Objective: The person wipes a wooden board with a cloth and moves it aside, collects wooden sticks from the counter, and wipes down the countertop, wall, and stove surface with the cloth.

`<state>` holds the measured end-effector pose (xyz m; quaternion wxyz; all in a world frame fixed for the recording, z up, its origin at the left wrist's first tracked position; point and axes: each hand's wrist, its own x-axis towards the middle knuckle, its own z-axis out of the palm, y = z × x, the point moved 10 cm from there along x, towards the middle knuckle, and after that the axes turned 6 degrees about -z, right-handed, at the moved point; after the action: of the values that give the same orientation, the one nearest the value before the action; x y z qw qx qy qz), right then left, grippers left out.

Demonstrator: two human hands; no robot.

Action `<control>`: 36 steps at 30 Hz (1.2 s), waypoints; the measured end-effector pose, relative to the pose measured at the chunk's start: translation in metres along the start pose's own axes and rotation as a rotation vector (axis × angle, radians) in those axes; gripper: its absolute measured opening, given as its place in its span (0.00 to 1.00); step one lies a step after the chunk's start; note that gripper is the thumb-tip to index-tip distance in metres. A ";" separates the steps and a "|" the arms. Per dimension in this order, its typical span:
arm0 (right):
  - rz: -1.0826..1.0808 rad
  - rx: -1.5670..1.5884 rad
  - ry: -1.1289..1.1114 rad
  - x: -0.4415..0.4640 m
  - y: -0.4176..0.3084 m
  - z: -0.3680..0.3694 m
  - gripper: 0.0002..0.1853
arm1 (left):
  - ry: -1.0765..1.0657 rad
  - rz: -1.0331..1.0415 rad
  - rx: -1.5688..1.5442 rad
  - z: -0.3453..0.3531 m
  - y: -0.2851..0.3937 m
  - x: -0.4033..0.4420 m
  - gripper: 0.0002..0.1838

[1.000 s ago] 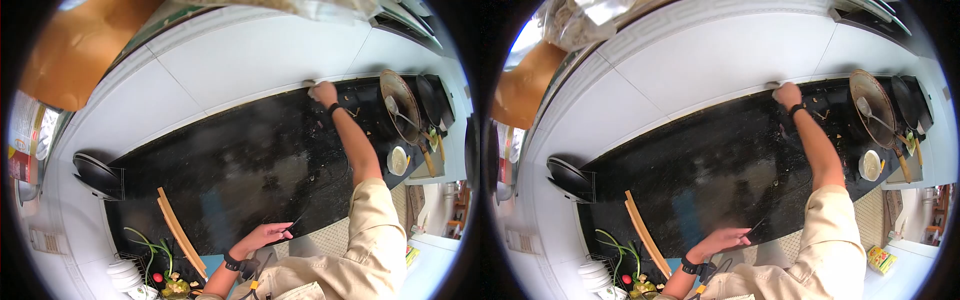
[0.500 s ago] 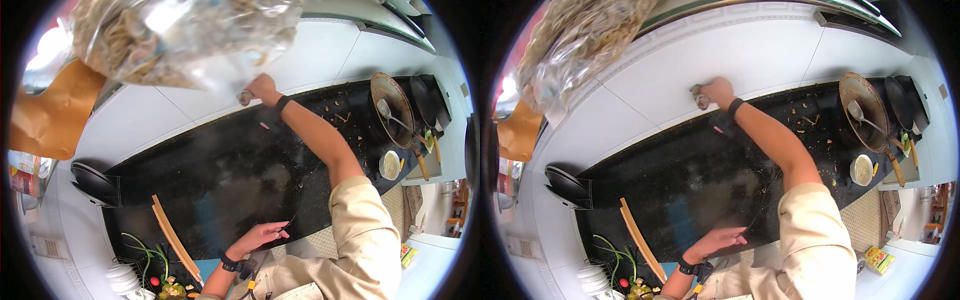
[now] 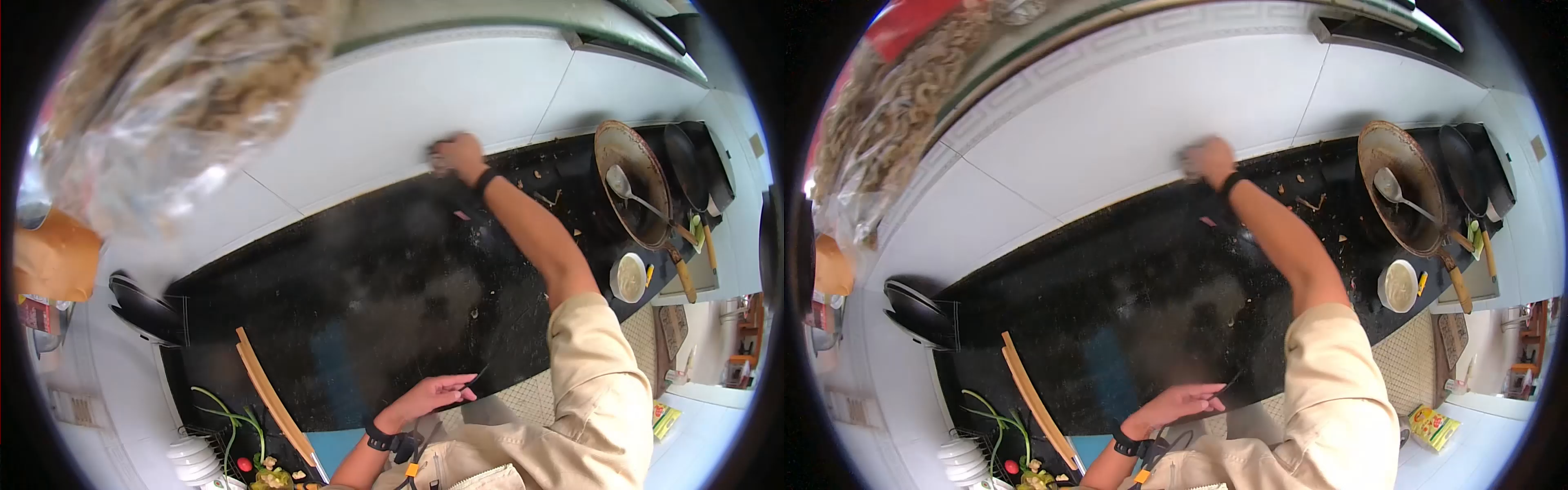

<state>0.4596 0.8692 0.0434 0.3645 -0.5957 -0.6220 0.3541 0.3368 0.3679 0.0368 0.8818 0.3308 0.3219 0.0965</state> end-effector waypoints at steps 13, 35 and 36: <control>-0.291 -1.114 -0.068 -0.004 0.022 -0.088 0.12 | 0.026 0.079 -0.002 -0.001 0.001 0.001 0.26; -0.572 -1.069 0.219 -0.050 0.057 -0.118 0.08 | -0.031 -0.064 0.050 0.025 0.024 0.071 0.26; -0.292 -1.154 0.147 -0.022 0.108 -0.148 0.08 | -0.027 -0.068 0.044 0.025 0.020 0.073 0.26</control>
<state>0.6418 0.8526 0.0199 0.0691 -0.6286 -0.7625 -0.1368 0.4099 0.3983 0.0276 0.8814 0.3404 0.3230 0.0549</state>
